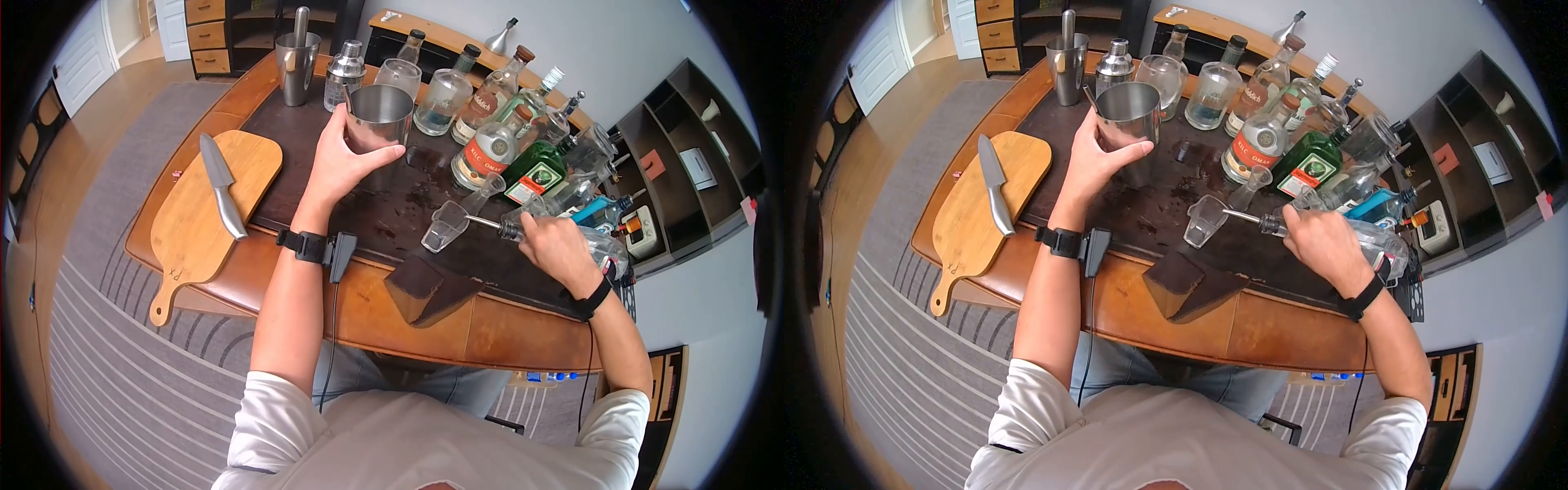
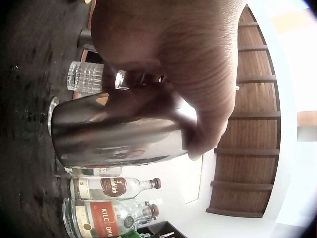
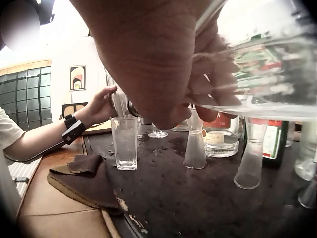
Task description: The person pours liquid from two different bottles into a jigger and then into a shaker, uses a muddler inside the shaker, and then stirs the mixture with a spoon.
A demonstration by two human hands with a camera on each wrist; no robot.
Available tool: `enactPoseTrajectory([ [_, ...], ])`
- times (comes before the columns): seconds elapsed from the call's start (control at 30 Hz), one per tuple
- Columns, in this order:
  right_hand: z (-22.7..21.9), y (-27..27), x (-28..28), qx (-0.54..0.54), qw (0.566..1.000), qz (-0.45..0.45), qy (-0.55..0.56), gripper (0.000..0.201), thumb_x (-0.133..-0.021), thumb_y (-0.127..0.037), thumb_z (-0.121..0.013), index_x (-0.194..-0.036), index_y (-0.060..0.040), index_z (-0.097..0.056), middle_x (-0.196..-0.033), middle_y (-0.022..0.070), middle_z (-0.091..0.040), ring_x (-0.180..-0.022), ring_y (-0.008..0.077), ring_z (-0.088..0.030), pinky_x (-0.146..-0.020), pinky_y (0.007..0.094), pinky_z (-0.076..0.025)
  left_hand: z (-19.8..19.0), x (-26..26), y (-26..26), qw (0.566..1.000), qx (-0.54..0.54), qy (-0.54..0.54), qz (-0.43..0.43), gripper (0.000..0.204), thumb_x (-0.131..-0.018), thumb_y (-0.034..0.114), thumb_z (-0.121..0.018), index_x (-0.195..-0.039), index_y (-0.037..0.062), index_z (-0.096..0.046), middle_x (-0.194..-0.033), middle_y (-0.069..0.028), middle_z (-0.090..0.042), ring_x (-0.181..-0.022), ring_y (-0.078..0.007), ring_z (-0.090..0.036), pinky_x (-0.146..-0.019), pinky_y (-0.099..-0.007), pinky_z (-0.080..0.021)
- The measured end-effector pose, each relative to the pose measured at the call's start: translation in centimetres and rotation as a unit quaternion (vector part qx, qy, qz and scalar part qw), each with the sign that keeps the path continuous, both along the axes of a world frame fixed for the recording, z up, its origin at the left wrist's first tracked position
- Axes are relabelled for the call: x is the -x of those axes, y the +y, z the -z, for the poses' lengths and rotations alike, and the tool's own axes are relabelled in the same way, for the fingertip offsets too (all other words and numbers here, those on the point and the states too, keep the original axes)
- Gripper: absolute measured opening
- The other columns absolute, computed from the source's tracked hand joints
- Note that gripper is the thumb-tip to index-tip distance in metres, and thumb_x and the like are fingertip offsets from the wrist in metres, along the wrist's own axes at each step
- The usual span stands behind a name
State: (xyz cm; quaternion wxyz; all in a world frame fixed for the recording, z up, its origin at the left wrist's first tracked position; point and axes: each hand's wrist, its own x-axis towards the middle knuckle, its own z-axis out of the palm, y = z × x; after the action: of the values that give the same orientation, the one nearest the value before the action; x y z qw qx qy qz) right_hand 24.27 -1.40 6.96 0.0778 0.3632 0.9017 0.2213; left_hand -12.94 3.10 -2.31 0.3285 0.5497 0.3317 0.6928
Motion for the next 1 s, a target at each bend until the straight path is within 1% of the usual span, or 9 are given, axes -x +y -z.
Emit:
enactPoseTrajectory([
  [0.23,-0.26,0.02,0.08,0.001,1.0,0.005,-0.006,0.031,-0.084,-0.022,-0.081,-0.096,-0.0043,-0.059,-0.073,0.0143,-0.069,-0.072,0.034,-0.072,-0.066,0.0462,-0.057,-0.16,0.0,-0.13,1.0,-0.002,0.005,0.001,0.07,-0.076,0.017,-0.096,-0.132,0.0015,-0.058,-0.122,-0.0093,-0.072,-0.11,-0.0165,-0.069,-0.1,-0.0344,-0.055],
  [0.43,-0.21,0.02,0.11,-0.002,1.0,0.002,-0.005,0.03,-0.084,-0.021,-0.081,-0.095,-0.0039,-0.059,-0.073,0.0148,-0.069,-0.073,0.034,-0.072,-0.066,0.0462,-0.057,-0.2,0.01,-0.23,1.0,0.003,-0.009,0.017,0.068,-0.076,0.017,-0.097,-0.13,0.0019,-0.058,-0.121,-0.0089,-0.072,-0.111,-0.0166,-0.068,-0.1,-0.0345,-0.055],
  [0.7,-0.03,0.05,-0.14,0.001,1.0,0.006,-0.002,0.029,-0.084,-0.02,-0.08,-0.095,-0.0038,-0.058,-0.072,0.0155,-0.069,-0.072,0.0351,-0.072,-0.065,0.0471,-0.058,0.14,-0.01,0.02,1.0,0.001,0.002,0.005,0.069,-0.075,0.017,-0.097,-0.13,0.0024,-0.059,-0.122,-0.009,-0.072,-0.111,-0.0164,-0.068,-0.101,-0.0345,-0.054],
  [0.9,-0.01,-0.3,-0.18,-0.001,1.0,0.008,0.013,0.028,-0.085,-0.019,-0.079,-0.096,-0.0034,-0.058,-0.072,0.0157,-0.069,-0.07,0.0359,-0.072,-0.065,0.0471,-0.058,-0.11,-0.06,-0.16,1.0,-0.001,0.0,0.008,0.07,-0.075,0.017,-0.097,-0.131,0.0019,-0.059,-0.121,-0.0089,-0.072,-0.11,-0.0165,-0.069,-0.1,-0.0341,-0.055],
  [1.0,0.31,-0.42,-0.45,0.014,0.999,0.019,0.048,0.028,-0.085,-0.019,-0.078,-0.097,-0.0026,-0.059,-0.074,0.0163,-0.07,-0.07,0.0364,-0.072,-0.065,0.0476,-0.057,0.33,0.03,0.21,1.0,-0.003,0.005,0.001,0.07,-0.075,0.018,-0.097,-0.131,0.0012,-0.058,-0.119,-0.009,-0.073,-0.108,-0.0166,-0.07,-0.099,-0.0338,-0.055],
])
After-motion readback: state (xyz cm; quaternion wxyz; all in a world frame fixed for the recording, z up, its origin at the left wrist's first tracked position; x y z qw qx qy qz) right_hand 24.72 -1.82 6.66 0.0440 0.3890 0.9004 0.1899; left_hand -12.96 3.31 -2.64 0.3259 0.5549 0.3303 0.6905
